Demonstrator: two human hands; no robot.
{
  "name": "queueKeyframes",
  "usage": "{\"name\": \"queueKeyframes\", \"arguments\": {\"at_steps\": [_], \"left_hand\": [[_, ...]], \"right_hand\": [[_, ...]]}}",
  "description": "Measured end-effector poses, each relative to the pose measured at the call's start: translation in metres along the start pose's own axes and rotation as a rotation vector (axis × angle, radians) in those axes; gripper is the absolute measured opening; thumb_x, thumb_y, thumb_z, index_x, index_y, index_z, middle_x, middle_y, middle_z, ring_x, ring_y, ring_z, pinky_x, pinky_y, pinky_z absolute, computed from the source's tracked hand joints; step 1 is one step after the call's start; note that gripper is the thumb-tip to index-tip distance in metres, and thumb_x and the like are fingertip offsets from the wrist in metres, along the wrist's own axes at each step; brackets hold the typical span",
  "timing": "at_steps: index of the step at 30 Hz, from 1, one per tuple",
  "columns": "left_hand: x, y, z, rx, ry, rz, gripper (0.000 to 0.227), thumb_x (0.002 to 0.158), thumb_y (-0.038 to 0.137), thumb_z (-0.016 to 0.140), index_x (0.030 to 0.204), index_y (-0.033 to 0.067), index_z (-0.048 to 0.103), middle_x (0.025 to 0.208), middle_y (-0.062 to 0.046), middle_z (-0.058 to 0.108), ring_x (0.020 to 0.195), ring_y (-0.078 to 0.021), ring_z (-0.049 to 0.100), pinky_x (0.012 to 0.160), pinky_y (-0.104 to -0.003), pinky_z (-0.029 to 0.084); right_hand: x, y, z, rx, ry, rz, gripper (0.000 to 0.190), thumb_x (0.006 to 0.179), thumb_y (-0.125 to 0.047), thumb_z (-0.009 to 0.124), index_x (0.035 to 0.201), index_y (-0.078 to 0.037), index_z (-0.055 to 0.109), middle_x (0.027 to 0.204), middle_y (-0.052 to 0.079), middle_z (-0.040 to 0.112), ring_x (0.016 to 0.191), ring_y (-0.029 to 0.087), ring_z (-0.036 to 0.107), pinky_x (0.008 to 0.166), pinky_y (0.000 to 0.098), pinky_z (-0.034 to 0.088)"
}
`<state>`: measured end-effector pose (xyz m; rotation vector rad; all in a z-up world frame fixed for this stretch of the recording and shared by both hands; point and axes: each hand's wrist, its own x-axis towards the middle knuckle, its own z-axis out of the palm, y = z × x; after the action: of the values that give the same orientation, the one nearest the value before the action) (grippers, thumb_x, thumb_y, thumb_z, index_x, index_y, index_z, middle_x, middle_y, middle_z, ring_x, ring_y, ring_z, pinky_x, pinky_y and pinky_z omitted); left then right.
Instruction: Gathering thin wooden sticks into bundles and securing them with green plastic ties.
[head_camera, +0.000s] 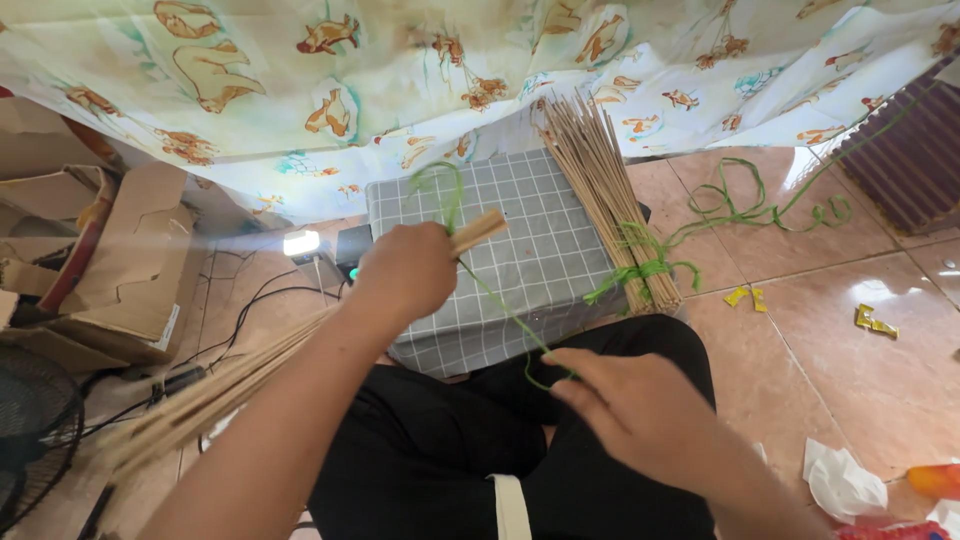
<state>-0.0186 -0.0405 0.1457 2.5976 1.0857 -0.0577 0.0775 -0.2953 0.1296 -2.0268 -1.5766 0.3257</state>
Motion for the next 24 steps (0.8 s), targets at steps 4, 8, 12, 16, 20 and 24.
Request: {"name": "queueKeyframes", "arguments": {"at_steps": [4,8,12,16,20,24], "left_hand": [[-0.004,-0.007,0.031,0.175,0.161,0.205,0.017,0.090,0.013,0.058,0.091,0.0055,0.072,0.081,-0.019,0.072,0.068,-0.0387,0.070,0.061,-0.050,0.057],[-0.016,0.009,0.061,0.397,0.176,0.329,0.012,0.086,0.017,0.066,0.085,0.0102,0.076,0.078,-0.014,0.074,0.064,-0.0319,0.071,0.056,-0.045,0.057],[-0.057,0.033,0.061,0.436,0.198,0.492,0.014,0.088,0.018,0.065,0.080,0.0132,0.076,0.077,-0.011,0.074,0.062,-0.0283,0.071,0.051,-0.041,0.054],[-0.081,0.037,0.010,0.277,0.074,0.493,0.019,0.087,0.019,0.064,0.080,0.0054,0.075,0.076,-0.017,0.072,0.058,-0.0330,0.071,0.052,-0.047,0.057],[-0.056,0.012,0.008,0.286,0.128,0.349,0.014,0.085,0.016,0.065,0.087,0.0066,0.075,0.082,-0.019,0.073,0.070,-0.0379,0.073,0.060,-0.049,0.059],[-0.035,0.006,0.037,0.485,0.161,0.274,0.006,0.081,0.009,0.070,0.081,0.0060,0.075,0.075,-0.013,0.074,0.059,-0.0265,0.071,0.050,-0.040,0.056]], "right_hand": [[-0.006,0.005,-0.013,-0.207,0.138,-0.131,0.021,0.087,-0.025,0.063,0.100,-0.016,0.076,0.093,-0.003,0.082,0.071,0.027,0.074,0.059,0.0389,0.054],[0.038,0.000,-0.049,-0.246,0.261,-0.226,0.022,0.087,-0.016,0.066,0.106,-0.011,0.077,0.081,0.002,0.077,0.053,0.023,0.065,0.051,0.0363,0.049],[0.104,0.029,-0.043,-0.130,0.286,-0.288,0.017,0.093,-0.013,0.066,0.104,-0.007,0.077,0.086,0.006,0.077,0.063,0.025,0.064,0.059,0.0360,0.048],[0.125,0.093,0.037,0.223,-0.121,-0.048,0.023,0.094,-0.024,0.065,0.108,-0.016,0.081,0.082,-0.004,0.077,0.060,0.012,0.057,0.058,0.0296,0.049],[0.045,0.025,0.065,0.479,-0.325,0.036,0.021,0.095,-0.018,0.062,0.103,-0.008,0.078,0.100,0.003,0.084,0.086,0.014,0.078,0.082,0.0289,0.063],[0.002,0.002,0.038,0.002,-0.081,-0.305,0.019,0.088,-0.018,0.063,0.103,-0.012,0.071,0.094,0.000,0.079,0.068,0.022,0.075,0.058,0.0340,0.057]]}}
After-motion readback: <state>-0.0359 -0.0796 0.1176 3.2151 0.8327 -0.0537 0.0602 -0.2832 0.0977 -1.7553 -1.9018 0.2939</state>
